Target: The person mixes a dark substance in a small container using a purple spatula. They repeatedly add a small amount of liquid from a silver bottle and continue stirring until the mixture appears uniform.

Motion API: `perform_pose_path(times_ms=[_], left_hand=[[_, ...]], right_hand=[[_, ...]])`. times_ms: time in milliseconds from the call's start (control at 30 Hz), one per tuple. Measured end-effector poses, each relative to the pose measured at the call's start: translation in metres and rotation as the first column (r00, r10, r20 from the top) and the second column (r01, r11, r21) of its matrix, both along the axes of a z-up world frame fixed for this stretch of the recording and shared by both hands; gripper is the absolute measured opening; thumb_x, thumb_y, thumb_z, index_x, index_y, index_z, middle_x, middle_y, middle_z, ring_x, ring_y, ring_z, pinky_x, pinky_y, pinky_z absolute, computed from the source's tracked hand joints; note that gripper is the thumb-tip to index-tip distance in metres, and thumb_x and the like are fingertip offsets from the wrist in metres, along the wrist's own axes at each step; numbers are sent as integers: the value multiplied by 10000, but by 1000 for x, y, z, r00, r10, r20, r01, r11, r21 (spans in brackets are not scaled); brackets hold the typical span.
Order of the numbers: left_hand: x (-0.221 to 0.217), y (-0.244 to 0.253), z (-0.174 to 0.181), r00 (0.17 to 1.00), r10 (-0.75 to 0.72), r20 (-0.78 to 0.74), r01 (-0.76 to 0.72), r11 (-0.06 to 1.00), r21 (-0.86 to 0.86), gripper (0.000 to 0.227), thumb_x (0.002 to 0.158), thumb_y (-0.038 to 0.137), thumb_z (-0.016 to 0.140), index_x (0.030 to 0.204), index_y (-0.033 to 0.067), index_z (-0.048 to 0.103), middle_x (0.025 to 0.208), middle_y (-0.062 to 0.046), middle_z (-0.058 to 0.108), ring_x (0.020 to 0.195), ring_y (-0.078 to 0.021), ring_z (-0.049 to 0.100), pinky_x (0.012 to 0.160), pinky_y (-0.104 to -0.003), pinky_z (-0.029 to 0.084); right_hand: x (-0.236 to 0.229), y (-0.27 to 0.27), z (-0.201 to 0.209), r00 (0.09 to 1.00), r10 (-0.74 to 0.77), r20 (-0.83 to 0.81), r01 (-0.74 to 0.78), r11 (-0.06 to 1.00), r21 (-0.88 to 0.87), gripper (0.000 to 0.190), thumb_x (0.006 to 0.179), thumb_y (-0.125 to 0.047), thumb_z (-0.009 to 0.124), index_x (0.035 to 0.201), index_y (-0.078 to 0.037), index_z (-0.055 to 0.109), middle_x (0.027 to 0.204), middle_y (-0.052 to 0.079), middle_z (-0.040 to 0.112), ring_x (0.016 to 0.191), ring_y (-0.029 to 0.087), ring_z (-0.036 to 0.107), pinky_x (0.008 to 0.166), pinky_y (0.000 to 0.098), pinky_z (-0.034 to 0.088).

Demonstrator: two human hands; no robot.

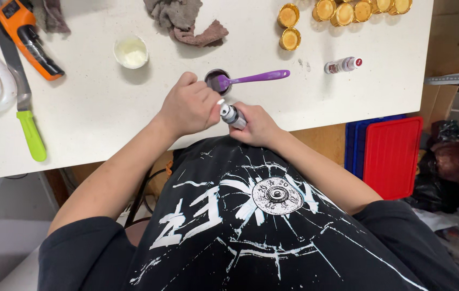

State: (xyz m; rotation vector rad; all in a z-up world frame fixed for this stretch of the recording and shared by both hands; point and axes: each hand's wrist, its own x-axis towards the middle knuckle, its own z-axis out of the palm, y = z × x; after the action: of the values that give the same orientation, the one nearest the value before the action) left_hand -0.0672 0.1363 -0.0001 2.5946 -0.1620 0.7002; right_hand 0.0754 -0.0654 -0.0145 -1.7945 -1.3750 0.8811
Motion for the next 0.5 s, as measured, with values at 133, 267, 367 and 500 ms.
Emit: perform_pose_path(times_ms=[133, 267, 367, 500], left_hand=[[8, -5, -35, 956, -180, -233, -84, 592, -802, 334, 1062, 281, 448, 815, 84, 559, 722, -27, 524, 706, -183, 479, 717, -342, 403], [11, -17, -71, 969, -182, -166, -153, 84, -985, 550, 1125, 443, 273, 876, 65, 585, 740, 3, 525, 709, -121, 487, 699, -282, 417], [-7, -14, -89, 966, 191, -177, -178, -11, -984, 694, 1108, 535, 182, 923, 50, 644, 714, 4, 518, 689, -117, 479, 680, -275, 393], [-43, -11, -96, 867, 418, -271, -269, -67, -961, 695, 1108, 569, 206, 942, 38, 623, 724, -7, 517, 699, -118, 476, 685, -278, 391]], right_hand=[[3, 2, -3, 1000, -19, 4, 19, 999, 37, 337, 846, -187, 756, 1088, -30, 581, 816, 129, 681, 712, 311, 688, 682, 383, 549], [7, 7, 0, 960, -174, -219, 127, 969, -213, 294, 966, -247, 624, 1184, -51, 592, 760, 112, 669, 656, 262, 677, 641, 352, 547], [12, 9, 9, 969, -243, -42, 228, 949, -216, 317, 1009, -274, 650, 1221, -39, 630, 792, 127, 660, 693, 266, 633, 668, 361, 519], [17, 17, 25, 937, -227, 266, 262, 959, -105, 354, 951, -335, 744, 1168, -62, 685, 904, 122, 699, 770, 291, 685, 705, 388, 543]])
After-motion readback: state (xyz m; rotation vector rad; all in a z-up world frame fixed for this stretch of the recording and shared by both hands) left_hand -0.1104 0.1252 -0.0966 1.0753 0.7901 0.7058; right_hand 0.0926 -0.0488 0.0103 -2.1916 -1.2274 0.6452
